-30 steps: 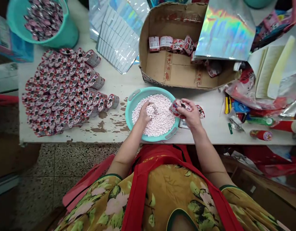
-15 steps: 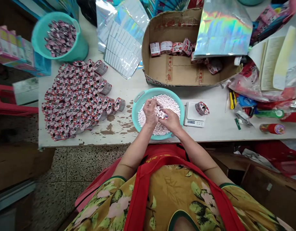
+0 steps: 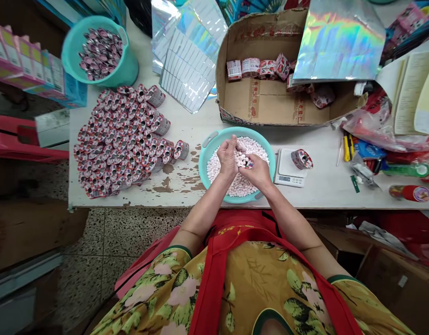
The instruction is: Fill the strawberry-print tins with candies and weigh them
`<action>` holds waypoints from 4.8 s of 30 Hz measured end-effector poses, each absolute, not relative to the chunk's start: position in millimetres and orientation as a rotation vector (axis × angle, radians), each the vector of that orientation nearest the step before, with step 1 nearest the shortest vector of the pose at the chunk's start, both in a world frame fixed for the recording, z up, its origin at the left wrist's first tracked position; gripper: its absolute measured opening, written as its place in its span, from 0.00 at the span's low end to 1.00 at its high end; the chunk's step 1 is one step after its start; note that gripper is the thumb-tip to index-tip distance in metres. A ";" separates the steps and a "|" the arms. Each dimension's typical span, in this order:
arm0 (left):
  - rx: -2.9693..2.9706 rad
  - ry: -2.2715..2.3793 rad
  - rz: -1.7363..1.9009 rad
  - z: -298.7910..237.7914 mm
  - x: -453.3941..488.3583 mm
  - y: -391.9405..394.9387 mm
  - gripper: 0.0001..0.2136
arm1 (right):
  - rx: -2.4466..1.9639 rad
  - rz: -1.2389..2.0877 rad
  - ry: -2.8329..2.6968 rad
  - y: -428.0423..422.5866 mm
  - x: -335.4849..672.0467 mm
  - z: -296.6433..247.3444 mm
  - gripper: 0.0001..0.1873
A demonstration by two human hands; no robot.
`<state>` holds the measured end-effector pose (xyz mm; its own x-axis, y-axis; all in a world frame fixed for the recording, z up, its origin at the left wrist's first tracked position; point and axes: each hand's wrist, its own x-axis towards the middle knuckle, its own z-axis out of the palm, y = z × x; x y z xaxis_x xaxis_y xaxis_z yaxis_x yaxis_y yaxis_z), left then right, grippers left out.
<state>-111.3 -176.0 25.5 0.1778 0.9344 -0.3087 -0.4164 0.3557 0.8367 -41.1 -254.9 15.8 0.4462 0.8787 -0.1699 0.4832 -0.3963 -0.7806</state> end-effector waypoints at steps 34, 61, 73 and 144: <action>0.771 0.880 0.826 46.8 -98.7 -187.8 0.21 | -1.881 0.842 -1.032 -265.1 -27.3 24.7 0.19; 0.853 1.041 0.240 -10.5 -137.2 -150.1 0.10 | -1.538 0.695 -0.604 -375.0 48.4 22.5 0.27; 2.001 0.524 -0.273 9.8 49.4 -198.9 0.07 | -1.732 0.171 -0.007 -469.8 126.4 -5.4 0.33; 1.935 1.457 0.201 -60.4 -138.8 -202.4 0.23 | -1.421 1.295 -0.613 -120.8 169.2 62.7 0.42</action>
<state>-138.8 -202.4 -60.4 0.3565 0.8928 -0.2753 0.7848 -0.1263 0.6067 169.2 -120.8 62.7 0.2778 0.8851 -0.3735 -0.2723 -0.3003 -0.9142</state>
